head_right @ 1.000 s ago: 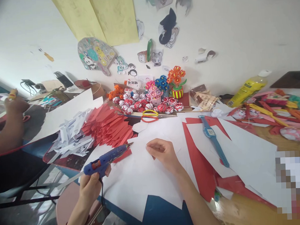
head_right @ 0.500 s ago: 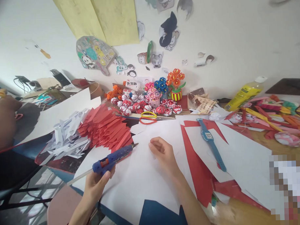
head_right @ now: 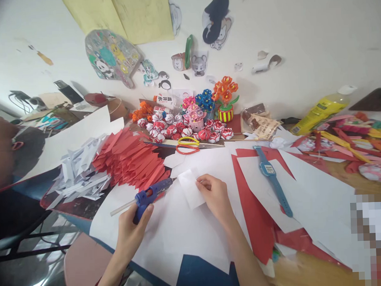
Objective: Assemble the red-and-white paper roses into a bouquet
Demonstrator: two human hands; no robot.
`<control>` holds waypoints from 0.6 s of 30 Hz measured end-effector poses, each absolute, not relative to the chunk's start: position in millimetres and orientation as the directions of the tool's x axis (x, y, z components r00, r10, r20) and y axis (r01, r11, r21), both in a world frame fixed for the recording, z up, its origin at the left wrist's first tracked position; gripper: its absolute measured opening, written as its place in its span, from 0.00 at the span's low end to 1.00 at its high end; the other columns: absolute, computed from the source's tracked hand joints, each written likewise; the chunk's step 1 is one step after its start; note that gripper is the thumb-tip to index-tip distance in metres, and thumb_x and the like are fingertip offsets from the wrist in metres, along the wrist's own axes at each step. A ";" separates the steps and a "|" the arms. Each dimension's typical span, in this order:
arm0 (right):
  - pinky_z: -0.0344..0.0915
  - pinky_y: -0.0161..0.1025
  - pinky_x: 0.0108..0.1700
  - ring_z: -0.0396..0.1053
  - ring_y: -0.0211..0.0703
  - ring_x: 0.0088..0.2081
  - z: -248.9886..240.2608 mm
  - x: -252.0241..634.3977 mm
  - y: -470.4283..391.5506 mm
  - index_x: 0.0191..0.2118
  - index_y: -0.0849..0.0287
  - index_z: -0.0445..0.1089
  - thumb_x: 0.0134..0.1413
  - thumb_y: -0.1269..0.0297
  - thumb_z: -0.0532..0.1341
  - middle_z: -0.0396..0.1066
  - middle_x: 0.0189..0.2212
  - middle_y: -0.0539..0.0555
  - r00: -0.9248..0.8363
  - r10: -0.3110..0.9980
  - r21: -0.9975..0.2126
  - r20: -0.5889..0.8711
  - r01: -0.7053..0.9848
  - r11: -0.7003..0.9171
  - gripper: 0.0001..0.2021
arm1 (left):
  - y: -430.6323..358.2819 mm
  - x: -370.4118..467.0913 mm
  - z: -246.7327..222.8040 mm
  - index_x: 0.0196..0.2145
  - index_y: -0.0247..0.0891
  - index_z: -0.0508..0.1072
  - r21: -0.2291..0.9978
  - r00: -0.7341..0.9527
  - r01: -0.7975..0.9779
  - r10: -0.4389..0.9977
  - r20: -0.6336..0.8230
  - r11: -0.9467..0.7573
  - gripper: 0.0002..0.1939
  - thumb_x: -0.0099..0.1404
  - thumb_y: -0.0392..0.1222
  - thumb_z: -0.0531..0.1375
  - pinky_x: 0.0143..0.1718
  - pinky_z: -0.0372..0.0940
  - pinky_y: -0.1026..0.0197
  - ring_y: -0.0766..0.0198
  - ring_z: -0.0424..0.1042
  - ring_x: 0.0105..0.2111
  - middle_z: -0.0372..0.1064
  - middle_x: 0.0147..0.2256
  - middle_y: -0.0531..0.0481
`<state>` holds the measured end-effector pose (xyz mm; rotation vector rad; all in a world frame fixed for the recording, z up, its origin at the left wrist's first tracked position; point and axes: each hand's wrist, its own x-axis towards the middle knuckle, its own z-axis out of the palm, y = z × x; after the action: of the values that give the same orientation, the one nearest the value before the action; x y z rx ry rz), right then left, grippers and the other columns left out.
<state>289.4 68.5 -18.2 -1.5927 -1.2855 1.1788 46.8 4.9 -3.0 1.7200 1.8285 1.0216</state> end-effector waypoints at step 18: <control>0.66 0.39 0.34 0.74 0.44 0.32 -21.1 291.1 70.1 0.32 0.56 0.73 0.52 0.61 0.61 0.76 0.28 0.51 0.045 0.974 -0.905 -0.220 0.363 -0.221 0.06 | 14.3 51.6 -16.8 0.28 0.35 0.70 0.693 0.016 0.715 0.993 0.120 -0.095 0.13 0.66 0.46 0.58 0.25 0.51 0.64 0.68 0.56 0.21 0.61 0.21 0.56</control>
<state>291.1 70.1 -21.1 -1.6617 -1.3639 1.1742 51.6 14.3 -16.8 1.8577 1.7411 0.8359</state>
